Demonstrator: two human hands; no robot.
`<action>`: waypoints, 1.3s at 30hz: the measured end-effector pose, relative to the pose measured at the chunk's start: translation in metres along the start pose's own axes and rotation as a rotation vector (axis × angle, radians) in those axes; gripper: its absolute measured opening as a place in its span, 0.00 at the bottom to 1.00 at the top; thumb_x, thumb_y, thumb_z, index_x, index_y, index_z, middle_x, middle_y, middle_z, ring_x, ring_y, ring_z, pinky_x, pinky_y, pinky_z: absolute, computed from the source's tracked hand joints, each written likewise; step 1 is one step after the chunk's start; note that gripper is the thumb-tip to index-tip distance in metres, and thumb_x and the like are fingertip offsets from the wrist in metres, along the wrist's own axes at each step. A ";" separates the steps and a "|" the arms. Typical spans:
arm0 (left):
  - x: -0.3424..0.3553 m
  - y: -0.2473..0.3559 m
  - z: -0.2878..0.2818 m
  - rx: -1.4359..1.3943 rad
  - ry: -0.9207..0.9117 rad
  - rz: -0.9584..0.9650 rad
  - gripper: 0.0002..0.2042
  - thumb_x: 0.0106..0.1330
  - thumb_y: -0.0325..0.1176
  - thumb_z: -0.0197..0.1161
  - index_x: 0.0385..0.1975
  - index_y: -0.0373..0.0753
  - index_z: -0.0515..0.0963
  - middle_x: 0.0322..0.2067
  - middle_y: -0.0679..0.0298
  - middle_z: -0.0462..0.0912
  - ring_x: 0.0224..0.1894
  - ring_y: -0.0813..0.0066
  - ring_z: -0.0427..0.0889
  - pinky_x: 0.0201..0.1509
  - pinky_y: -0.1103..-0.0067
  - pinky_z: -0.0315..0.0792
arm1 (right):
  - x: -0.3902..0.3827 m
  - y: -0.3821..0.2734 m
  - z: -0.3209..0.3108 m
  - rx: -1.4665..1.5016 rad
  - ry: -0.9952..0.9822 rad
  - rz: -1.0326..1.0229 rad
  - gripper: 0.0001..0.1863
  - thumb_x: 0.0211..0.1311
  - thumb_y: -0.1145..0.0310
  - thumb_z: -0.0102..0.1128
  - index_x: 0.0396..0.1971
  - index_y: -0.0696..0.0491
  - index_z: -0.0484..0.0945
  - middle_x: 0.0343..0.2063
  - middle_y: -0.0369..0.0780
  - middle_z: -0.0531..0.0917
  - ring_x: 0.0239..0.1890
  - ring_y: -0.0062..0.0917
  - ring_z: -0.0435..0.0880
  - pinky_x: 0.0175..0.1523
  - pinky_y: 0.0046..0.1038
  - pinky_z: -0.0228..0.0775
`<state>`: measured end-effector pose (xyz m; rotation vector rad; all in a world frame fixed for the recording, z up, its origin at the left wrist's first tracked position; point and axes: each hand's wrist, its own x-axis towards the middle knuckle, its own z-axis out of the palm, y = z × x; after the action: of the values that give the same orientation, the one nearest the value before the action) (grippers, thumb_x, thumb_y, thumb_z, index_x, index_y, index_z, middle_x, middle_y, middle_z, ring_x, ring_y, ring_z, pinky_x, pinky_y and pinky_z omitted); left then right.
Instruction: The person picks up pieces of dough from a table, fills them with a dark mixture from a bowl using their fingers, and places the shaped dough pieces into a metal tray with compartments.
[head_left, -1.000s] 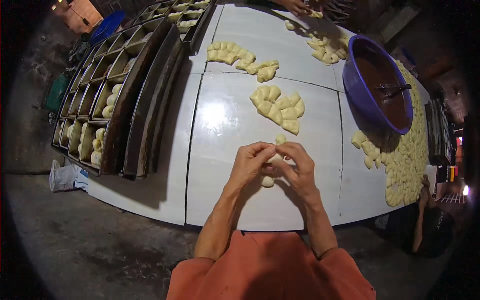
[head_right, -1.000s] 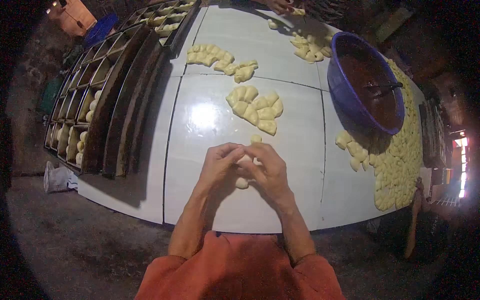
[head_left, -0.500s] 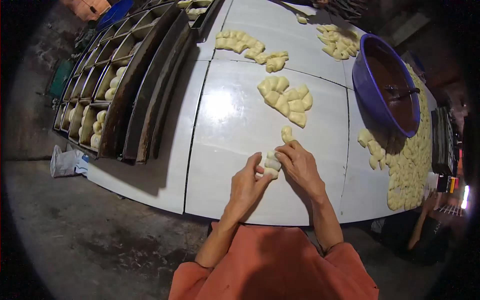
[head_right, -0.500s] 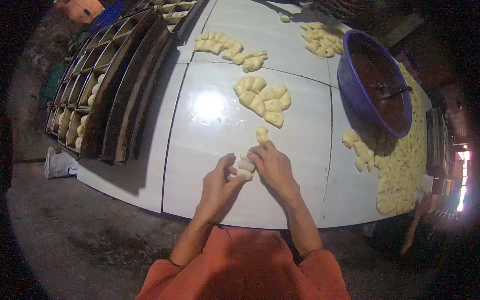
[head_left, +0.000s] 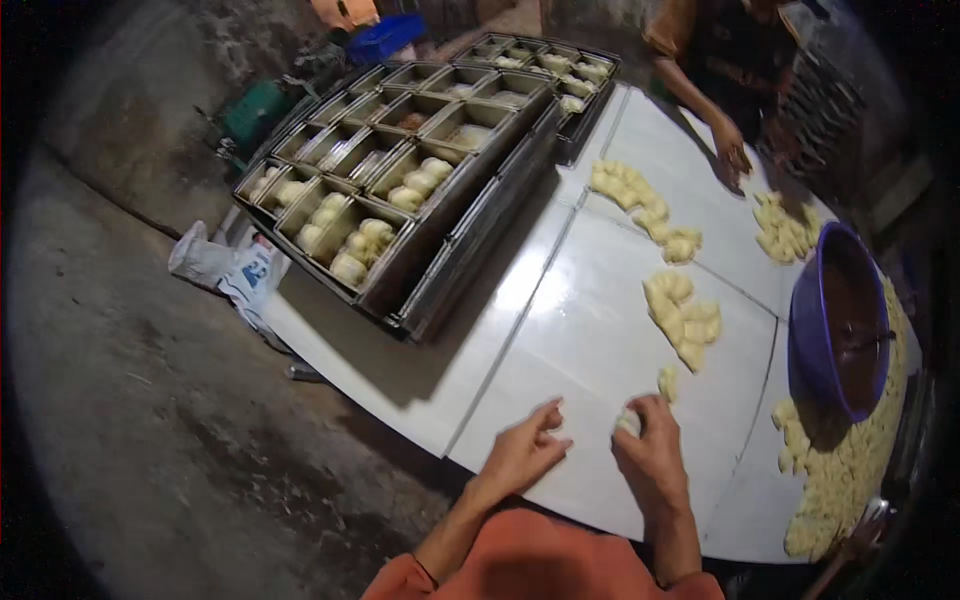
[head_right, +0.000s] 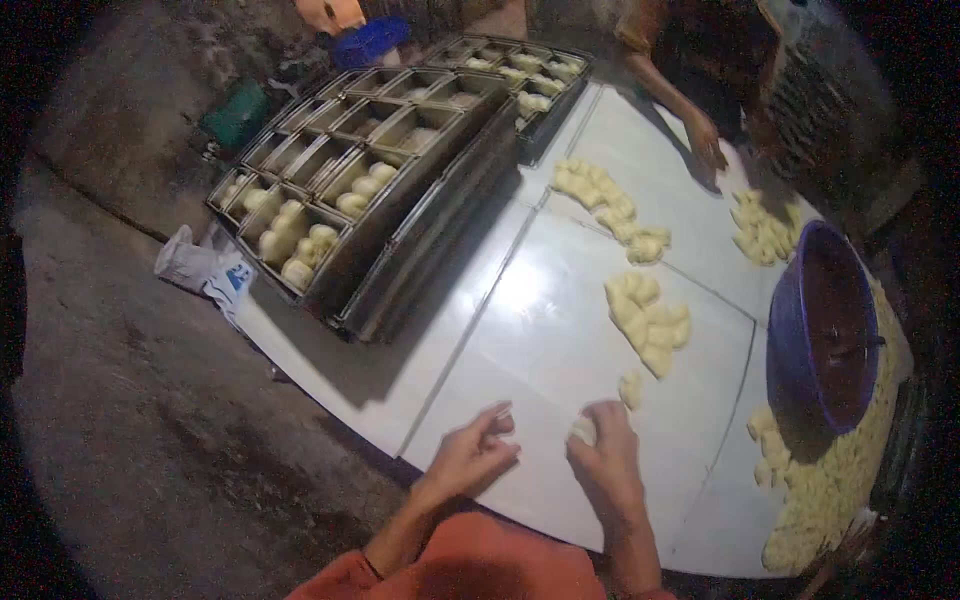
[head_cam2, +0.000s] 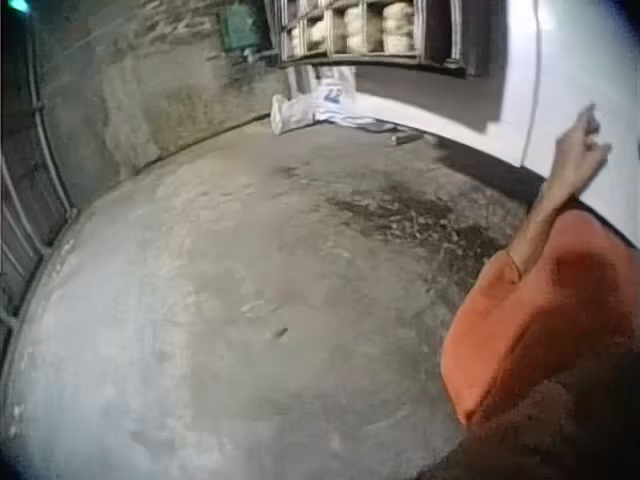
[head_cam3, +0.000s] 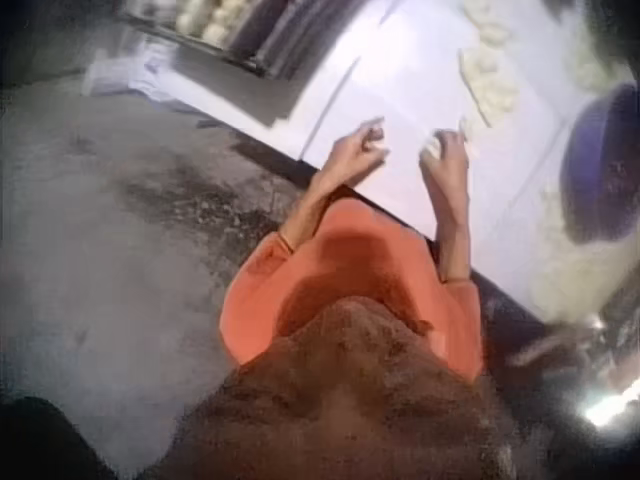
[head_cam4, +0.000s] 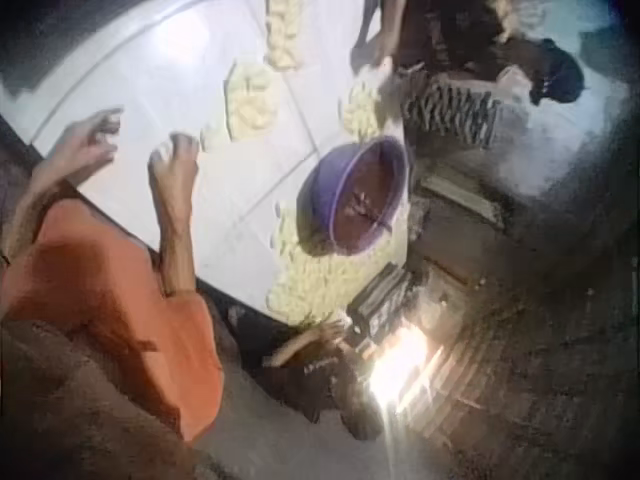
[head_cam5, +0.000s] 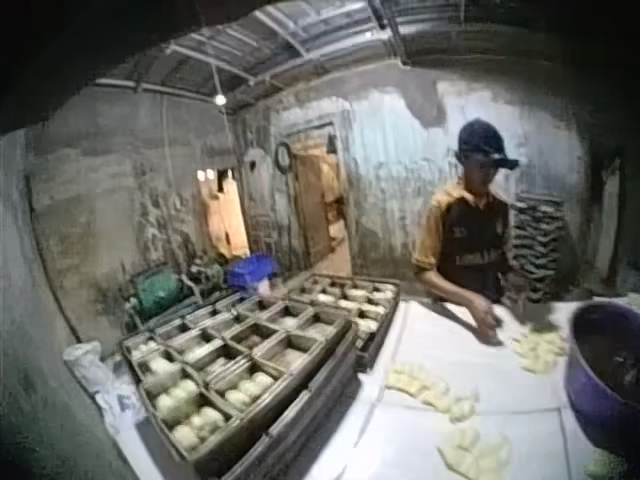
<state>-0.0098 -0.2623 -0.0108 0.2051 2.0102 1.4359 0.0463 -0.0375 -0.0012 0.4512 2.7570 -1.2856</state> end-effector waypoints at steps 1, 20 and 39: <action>-0.005 0.001 -0.009 -0.032 -0.010 0.021 0.33 0.66 0.34 0.67 0.70 0.39 0.62 0.53 0.49 0.81 0.44 0.73 0.86 0.50 0.77 0.79 | 0.001 0.003 0.000 0.055 -0.060 0.090 0.25 0.49 0.71 0.69 0.49 0.59 0.73 0.44 0.53 0.79 0.45 0.43 0.81 0.50 0.36 0.75; -0.024 -0.032 -0.194 -0.104 -0.145 -0.047 0.32 0.67 0.39 0.68 0.69 0.41 0.65 0.52 0.57 0.83 0.43 0.77 0.85 0.48 0.76 0.80 | 0.326 -0.369 0.101 -0.273 -0.141 -0.574 0.30 0.48 0.49 0.68 0.46 0.56 0.79 0.43 0.50 0.82 0.43 0.38 0.84 0.50 0.38 0.75; 0.009 0.002 -0.128 -0.005 -0.203 -0.022 0.24 0.65 0.28 0.68 0.61 0.30 0.72 0.47 0.52 0.85 0.44 0.73 0.86 0.47 0.79 0.79 | 0.190 -0.199 0.026 0.181 0.724 -0.798 0.15 0.58 0.60 0.68 0.35 0.56 0.79 0.29 0.43 0.83 0.31 0.36 0.85 0.36 0.35 0.75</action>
<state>-0.0923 -0.3586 0.0109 0.3126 1.8383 1.3490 -0.1942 -0.1337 0.0942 -0.3096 3.6410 -1.8110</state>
